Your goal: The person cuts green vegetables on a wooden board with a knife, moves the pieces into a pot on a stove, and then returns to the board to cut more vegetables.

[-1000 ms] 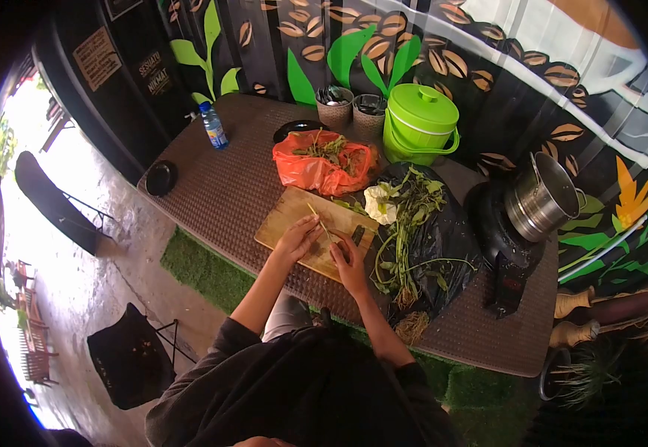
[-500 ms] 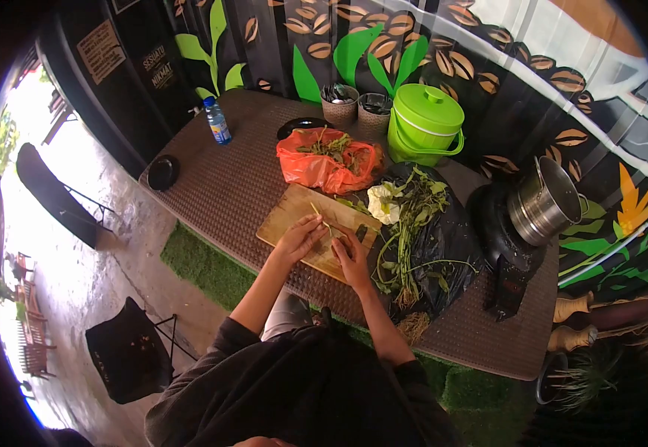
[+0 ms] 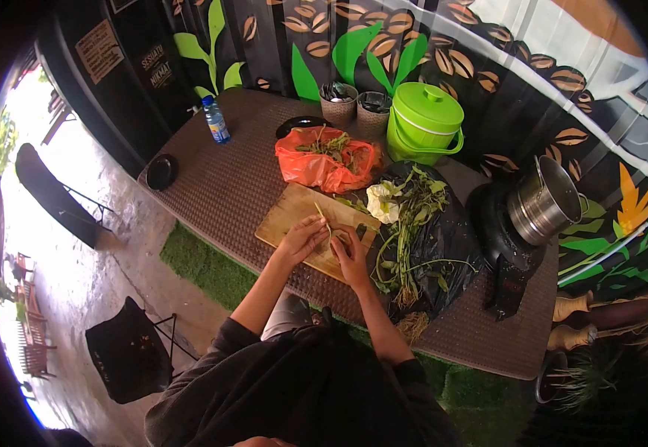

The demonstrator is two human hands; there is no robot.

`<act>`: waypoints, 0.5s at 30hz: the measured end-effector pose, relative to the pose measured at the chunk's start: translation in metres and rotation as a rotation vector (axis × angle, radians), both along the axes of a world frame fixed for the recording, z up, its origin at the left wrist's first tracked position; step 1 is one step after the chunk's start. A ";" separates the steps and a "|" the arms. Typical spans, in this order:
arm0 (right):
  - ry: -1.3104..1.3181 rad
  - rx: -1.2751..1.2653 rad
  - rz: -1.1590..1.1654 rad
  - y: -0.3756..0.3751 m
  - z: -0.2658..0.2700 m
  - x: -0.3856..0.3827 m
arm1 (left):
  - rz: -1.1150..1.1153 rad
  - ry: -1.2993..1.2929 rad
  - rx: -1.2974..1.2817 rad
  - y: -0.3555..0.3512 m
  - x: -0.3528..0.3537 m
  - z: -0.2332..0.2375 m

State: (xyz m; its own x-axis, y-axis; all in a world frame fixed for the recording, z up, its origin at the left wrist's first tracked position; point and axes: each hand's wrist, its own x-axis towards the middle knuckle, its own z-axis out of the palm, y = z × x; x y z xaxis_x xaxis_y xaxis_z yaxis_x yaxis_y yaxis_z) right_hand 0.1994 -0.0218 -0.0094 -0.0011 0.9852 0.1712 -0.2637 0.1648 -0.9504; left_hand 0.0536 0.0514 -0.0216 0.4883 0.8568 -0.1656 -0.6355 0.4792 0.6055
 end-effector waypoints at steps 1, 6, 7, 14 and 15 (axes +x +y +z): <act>0.000 -0.001 -0.001 0.000 0.001 0.000 | -0.006 0.004 0.000 0.000 0.000 0.000; -0.011 -0.042 0.017 -0.002 0.006 0.003 | -0.022 0.058 -0.022 -0.002 0.000 0.012; -0.011 -0.042 0.017 -0.002 0.007 0.003 | -0.031 0.062 -0.024 -0.001 -0.002 0.013; 0.023 -0.063 0.029 -0.002 0.007 0.006 | 0.026 0.071 0.029 0.012 -0.010 0.018; 0.024 -0.069 0.042 -0.002 0.007 0.006 | 0.026 0.071 0.029 0.014 -0.011 0.018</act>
State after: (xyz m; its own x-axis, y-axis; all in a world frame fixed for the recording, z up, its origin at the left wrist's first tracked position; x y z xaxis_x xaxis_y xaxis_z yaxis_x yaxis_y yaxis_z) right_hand 0.2055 -0.0239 -0.0022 -0.0392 0.9939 0.1029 -0.2918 0.0871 -0.9525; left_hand 0.0426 0.0649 -0.0034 0.4537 0.8740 -0.1737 -0.6027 0.4445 0.6626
